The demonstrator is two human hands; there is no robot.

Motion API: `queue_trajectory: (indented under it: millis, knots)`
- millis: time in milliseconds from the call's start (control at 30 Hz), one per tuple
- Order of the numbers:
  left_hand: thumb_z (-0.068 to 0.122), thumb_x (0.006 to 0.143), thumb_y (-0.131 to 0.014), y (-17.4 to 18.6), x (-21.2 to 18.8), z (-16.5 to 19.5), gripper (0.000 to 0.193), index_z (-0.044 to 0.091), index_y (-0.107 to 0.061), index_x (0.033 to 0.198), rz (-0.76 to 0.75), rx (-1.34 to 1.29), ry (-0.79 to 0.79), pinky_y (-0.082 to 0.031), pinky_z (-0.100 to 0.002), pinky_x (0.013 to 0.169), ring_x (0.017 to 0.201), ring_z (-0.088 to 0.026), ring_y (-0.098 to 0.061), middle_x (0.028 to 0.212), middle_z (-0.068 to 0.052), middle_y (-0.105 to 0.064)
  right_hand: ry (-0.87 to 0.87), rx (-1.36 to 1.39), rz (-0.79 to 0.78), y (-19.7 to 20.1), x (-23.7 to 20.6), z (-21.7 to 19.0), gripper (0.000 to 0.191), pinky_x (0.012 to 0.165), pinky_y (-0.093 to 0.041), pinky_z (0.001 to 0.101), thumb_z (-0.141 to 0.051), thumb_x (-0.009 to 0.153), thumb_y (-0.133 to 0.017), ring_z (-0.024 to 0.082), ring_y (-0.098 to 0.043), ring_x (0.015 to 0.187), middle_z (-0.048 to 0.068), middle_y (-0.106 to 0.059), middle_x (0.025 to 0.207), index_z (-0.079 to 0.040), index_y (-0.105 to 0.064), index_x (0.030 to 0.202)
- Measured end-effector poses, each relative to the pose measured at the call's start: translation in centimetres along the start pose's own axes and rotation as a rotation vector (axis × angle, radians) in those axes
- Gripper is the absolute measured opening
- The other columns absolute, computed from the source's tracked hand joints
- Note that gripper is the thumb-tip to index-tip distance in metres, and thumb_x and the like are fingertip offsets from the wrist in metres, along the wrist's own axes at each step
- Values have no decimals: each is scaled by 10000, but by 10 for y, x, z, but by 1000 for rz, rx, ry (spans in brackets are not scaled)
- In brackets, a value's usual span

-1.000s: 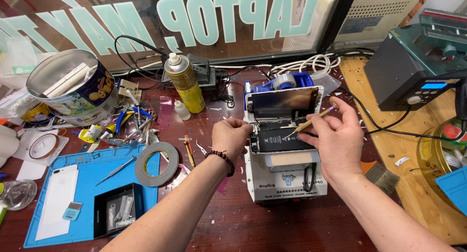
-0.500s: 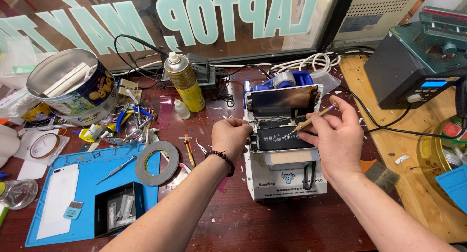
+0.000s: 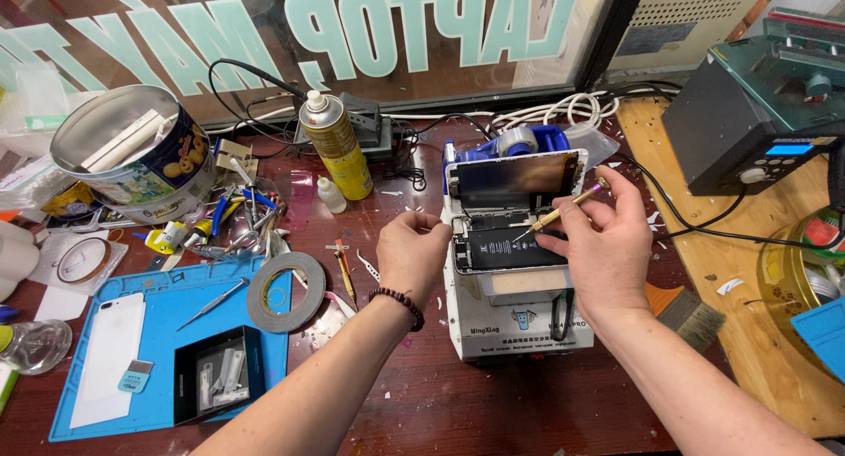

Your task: The person reassembles a smartphone by connecting internal components, securing the battery, and attaching the back cover. They use a screwdriver and a small metal tool to manipulate connectors and fasten parts, then inspect the device from multiple angles.

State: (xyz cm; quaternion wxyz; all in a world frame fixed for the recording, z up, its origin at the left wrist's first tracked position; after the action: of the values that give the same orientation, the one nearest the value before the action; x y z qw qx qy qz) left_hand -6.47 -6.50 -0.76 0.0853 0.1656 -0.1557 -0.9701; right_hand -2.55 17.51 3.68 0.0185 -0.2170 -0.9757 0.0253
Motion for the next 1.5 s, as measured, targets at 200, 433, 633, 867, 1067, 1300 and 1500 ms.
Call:
queue_trajectory:
  millis: [200, 433, 633, 867, 1067, 1300, 1500]
  knots:
    - [178, 782, -712, 3, -9, 8, 202, 44, -784, 916, -64, 129, -187, -590, -290, 721, 714, -144, -746, 774, -63, -773, 7, -17, 7, -24, 9, 7, 551, 685, -657, 322, -37, 953, -633, 170, -717, 891, 130, -718, 1073, -30, -392, 1449]
    - [186, 781, -747, 1, 0, 12, 231, 49, -772, 965, -159, 110, -244, -597, -305, 717, 742, -164, -755, 814, -77, -778, 1, 59, 18, -48, 13, 16, 538, 660, -658, 337, -27, 948, -635, 177, -706, 827, 124, -701, 1030, -31, -408, 1436]
    - [186, 779, -764, 7, 12, 29, 233, 43, -762, 962, -176, 118, -332, -597, -312, 722, 744, -160, -747, 820, -73, -770, -28, 118, 3, -69, 20, 13, 502, 631, -648, 349, -34, 954, -651, 177, -696, 775, 107, -673, 975, -14, -436, 1407]
    - [201, 814, -752, 19, 23, 34, 175, 48, -762, 897, -192, 124, -256, -599, -315, 689, 712, -163, -743, 809, -59, -765, -37, 99, 0, -92, 23, 7, 512, 626, -647, 337, -46, 951, -648, 169, -701, 771, 105, -683, 967, -5, -438, 1417]
    - [195, 819, -755, 24, 13, 24, 128, 75, -792, 842, -118, 103, -331, -580, -312, 694, 712, -135, -721, 783, -45, -769, -20, 82, -27, -91, 13, 13, 524, 629, -650, 332, -44, 952, -643, 174, -707, 776, 110, -694, 946, 8, -418, 1422]
    - [191, 819, -783, 65, 13, 7, 160, 37, -786, 866, -76, -65, -336, -566, -260, 664, 692, -80, -691, 762, -39, -774, 6, 75, -85, -129, -6, -2, 554, 597, -643, 335, -56, 949, -656, 167, -713, 752, 114, -701, 905, 11, -422, 1446]
    - [155, 838, -787, 60, 17, 13, 165, -1, -786, 891, -170, -210, -307, -545, -243, 645, 700, -59, -639, 781, -23, -752, -31, 60, -35, -127, -3, -15, 562, 563, -631, 336, -73, 929, -686, 166, -701, 725, 109, -698, 890, 18, -446, 1429]
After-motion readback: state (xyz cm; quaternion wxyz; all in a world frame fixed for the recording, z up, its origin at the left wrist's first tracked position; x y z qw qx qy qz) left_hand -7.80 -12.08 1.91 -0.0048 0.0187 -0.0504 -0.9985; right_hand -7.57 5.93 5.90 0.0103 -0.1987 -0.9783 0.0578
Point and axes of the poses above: each hand's wrist, its own x-axis towards the middle knuckle, its own y-axis out of the back of the hand, z = x × y, the point moved 8 cm from there along x, towards the middle knuckle
